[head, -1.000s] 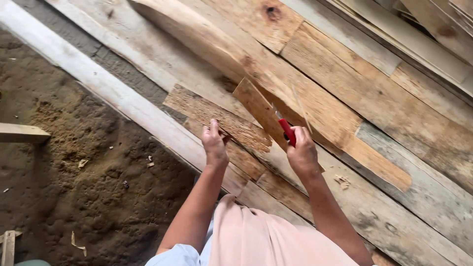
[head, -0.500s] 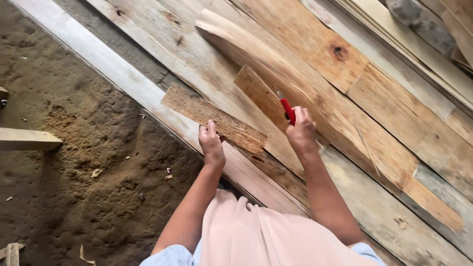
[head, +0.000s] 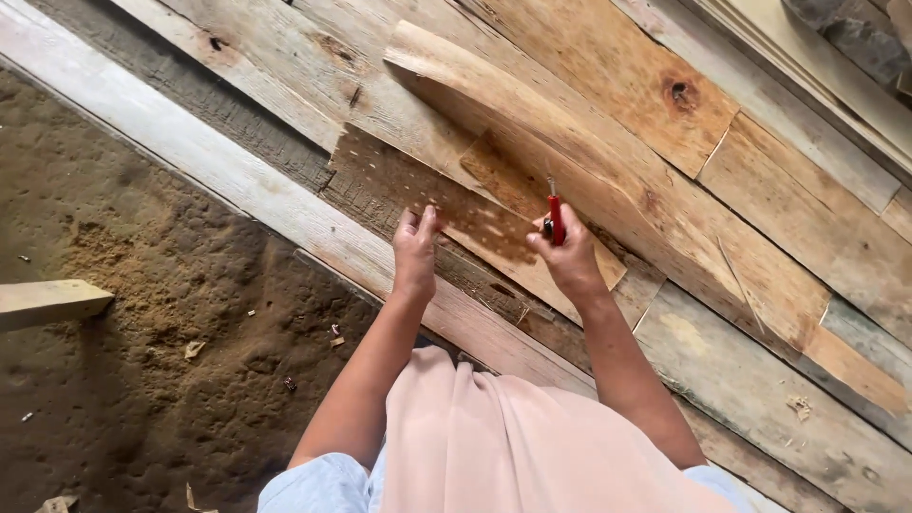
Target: Trimming and fitting thin wood veneer pieces onto a wooden surface using a utility knife.
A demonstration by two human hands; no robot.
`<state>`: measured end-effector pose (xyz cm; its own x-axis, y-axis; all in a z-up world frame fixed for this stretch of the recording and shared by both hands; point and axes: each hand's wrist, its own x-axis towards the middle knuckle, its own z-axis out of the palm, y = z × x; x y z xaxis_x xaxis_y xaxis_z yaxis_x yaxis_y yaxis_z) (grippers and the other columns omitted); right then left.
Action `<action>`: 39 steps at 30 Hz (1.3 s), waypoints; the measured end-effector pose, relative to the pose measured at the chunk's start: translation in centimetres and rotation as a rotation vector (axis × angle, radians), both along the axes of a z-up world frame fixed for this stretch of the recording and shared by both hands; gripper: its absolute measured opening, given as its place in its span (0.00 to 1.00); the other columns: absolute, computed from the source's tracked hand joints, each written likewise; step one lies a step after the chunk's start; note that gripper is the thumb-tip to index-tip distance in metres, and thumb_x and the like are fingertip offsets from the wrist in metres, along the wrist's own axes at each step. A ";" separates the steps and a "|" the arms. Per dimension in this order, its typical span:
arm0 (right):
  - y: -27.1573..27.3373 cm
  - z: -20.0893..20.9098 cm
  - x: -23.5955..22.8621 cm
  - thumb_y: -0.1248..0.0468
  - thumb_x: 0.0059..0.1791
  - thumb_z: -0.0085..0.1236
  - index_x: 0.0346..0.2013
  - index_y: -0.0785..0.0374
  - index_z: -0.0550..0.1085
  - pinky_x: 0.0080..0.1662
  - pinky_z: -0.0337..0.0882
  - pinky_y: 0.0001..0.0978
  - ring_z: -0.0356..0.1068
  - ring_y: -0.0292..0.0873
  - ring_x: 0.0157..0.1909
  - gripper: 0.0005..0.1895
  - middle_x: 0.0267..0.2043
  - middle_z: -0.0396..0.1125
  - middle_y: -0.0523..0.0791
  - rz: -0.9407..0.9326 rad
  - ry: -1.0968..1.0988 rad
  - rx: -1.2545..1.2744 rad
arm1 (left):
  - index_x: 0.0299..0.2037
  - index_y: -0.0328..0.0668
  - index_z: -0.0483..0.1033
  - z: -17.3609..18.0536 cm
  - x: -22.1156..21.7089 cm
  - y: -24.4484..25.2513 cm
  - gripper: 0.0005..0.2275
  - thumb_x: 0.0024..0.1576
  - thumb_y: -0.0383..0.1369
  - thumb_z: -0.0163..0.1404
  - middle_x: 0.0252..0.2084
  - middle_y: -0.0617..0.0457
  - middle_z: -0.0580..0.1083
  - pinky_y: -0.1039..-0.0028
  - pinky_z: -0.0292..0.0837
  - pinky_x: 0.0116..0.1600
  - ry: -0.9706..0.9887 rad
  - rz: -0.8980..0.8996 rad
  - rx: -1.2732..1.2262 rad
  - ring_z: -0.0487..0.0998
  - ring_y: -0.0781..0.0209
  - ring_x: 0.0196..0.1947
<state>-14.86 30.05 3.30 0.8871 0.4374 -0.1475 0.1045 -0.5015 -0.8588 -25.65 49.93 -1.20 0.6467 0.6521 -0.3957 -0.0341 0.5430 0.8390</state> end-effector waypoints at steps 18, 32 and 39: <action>-2.3 -5.3 -0.1 0.56 0.48 0.70 0.35 0.60 0.69 0.46 0.72 0.43 0.73 0.55 0.42 0.18 0.40 0.72 0.49 0.229 -0.407 0.112 | 0.48 0.36 0.66 -6.5 -1.9 1.1 0.19 0.56 0.39 0.59 0.38 0.47 0.71 0.61 0.79 0.35 0.342 0.115 0.095 0.74 0.59 0.35; 2.0 -7.4 -2.5 0.56 0.45 0.67 0.44 0.56 0.65 0.47 0.76 0.52 0.69 0.51 0.49 0.21 0.42 0.64 0.43 0.439 -0.264 -0.649 | 0.48 0.39 0.66 -9.4 -6.7 3.5 0.13 0.60 0.37 0.52 0.33 0.49 0.69 0.66 0.79 0.33 0.352 0.158 0.041 0.74 0.60 0.33; 2.4 -8.0 -2.9 0.64 0.45 0.64 0.43 0.59 0.65 0.47 0.76 0.54 0.70 0.53 0.48 0.18 0.39 0.66 0.47 0.478 -0.277 -0.687 | 0.48 0.37 0.67 -6.8 -8.0 3.1 0.13 0.59 0.35 0.52 0.32 0.48 0.70 0.64 0.80 0.33 0.301 0.140 -0.011 0.76 0.57 0.32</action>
